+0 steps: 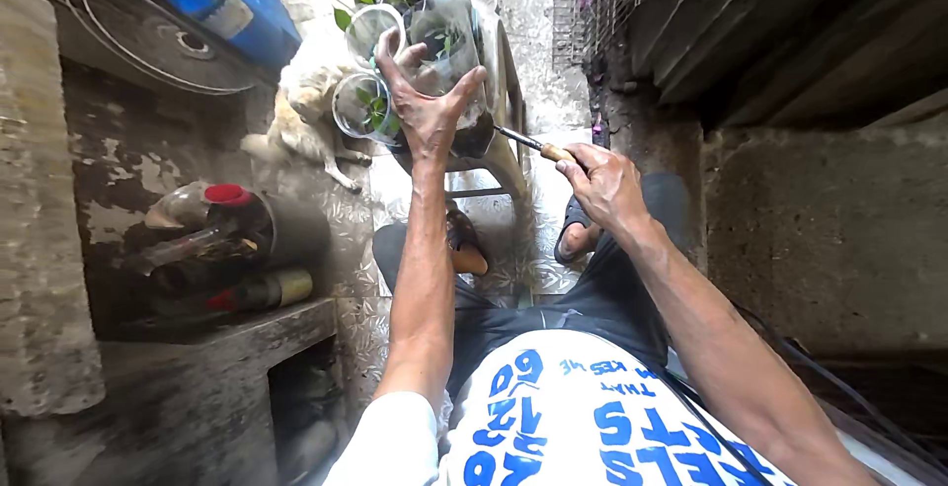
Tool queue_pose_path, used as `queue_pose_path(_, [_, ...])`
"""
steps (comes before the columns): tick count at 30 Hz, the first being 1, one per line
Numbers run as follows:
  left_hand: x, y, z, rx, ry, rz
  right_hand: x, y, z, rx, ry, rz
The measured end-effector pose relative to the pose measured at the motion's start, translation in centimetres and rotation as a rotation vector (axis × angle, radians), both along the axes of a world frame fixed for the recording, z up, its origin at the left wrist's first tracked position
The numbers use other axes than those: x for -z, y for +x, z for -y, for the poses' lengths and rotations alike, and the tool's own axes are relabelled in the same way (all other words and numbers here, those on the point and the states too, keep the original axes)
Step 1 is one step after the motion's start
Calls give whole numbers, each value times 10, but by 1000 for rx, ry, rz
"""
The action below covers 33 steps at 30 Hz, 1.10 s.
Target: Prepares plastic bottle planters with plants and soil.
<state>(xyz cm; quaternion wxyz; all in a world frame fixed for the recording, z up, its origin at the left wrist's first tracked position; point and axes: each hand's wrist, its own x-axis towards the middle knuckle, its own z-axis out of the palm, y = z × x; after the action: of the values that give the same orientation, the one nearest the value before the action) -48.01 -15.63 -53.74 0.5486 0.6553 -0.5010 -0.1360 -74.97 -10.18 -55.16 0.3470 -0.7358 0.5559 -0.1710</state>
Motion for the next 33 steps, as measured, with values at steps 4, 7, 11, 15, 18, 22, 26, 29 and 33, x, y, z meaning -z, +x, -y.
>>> queue_pose_path(4, [-32,3,6,-31,72,95,2,-1,1,1,4,7])
queue_pose_path(7, [-61,10,11,-1,318,312,4,-1,1,-7,3,5])
queue_pose_path(11, [-101,5,22,150,706,582,2,-1,0,-18,6,12])
queue_pose_path(15, [-110,-6,31,247,820,687,1,2,-5,-35,-12,36])
queue_pose_path(18, [-99,2,33,219,785,675,-6,3,-19,-55,-61,111])
queue_pose_path(22, [-85,16,30,174,707,649,-9,6,-23,-87,-65,110])
queue_pose_path(26, [-87,17,31,186,695,646,-9,8,-26,-90,-72,94])
queue_pose_path(29, [-83,22,35,204,669,631,-9,8,-29,-91,-72,94])
queue_pose_path(33, [-79,24,38,188,662,622,-2,15,-20,-93,-49,79])
